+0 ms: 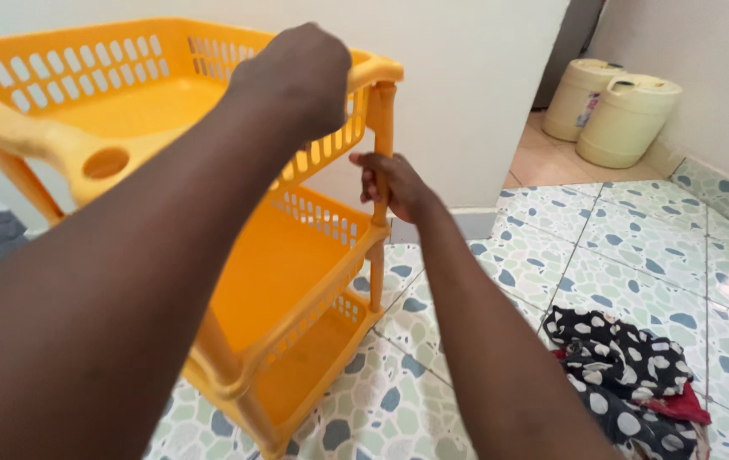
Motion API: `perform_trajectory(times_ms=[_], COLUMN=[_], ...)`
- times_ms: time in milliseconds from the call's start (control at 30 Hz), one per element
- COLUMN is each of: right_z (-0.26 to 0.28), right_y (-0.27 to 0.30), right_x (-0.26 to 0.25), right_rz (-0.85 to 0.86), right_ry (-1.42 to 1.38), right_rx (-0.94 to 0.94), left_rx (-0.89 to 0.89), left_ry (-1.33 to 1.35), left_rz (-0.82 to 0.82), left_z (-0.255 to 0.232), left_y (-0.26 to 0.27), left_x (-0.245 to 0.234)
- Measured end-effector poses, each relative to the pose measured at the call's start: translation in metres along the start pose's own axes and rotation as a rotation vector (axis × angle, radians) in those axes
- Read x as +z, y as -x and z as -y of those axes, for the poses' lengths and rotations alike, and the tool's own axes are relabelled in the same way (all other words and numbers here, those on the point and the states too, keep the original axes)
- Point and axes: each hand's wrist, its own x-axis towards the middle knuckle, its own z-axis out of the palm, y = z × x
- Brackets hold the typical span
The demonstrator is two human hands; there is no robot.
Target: The person assembles a yellow three-tier plastic rack by inserting vertical poles into the basket frames and securing them. The person then places a folded polka-dot cloth into the middle basket of the rack.
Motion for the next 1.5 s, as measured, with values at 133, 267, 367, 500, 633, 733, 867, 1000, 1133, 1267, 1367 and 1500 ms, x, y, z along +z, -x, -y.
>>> perform_trajectory(times_ms=[133, 267, 367, 500, 633, 733, 867, 1000, 1133, 1267, 1367, 1500], right_z=[0.013, -0.014, -0.025, -0.022, -0.017, -0.012, -0.014, -0.022, -0.024, -0.023, -0.023, -0.021], right_y=[-0.009, -0.009, -0.013, -0.010, -0.008, -0.009, 0.002, 0.018, 0.013, 0.007, 0.003, 0.000], right_x=[-0.019, 0.000, 0.020, 0.039, 0.045, 0.042, 0.042, 0.051, 0.070, 0.054, 0.038, 0.027], right_rz=[0.258, 0.064, -0.405, -0.590, -0.653, -0.652, -0.385, -0.546, -0.774, -0.633, -0.402, -0.131], right_ry=[-0.043, -0.174, 0.040, 0.099, 0.112, 0.100, -0.027, 0.167, 0.284, 0.166, 0.063, -0.063], right_rx=[0.258, 0.030, -0.113, -0.128, -0.100, -0.068, -0.072, -0.349, -0.366, -0.068, -0.038, 0.034], left_rx=[0.009, -0.098, -0.050, 0.011, 0.000, -0.013, -0.011, -0.036, -0.006, -0.032, 0.031, -0.019], left_ry=[0.085, 0.300, 0.129, -0.060, -0.070, -0.155, -0.243, -0.108, -0.039, -0.003, -0.033, 0.020], left_rz=[0.196, 0.317, 0.237, -0.068, -0.122, -0.162, -0.192, -0.114, -0.183, -0.180, -0.222, -0.129], left_z=[0.009, 0.009, 0.004, 0.003, 0.006, 0.003, -0.005, -0.002, 0.006, 0.004, 0.003, 0.008], left_y=[-0.009, -0.005, -0.002, 0.008, 0.010, 0.010, 0.019, 0.021, 0.026, 0.031, 0.034, 0.044], left_x=[-0.010, -0.017, -0.013, 0.003, 0.010, 0.009, 0.005, 0.000, -0.001, 0.000, -0.007, -0.020])
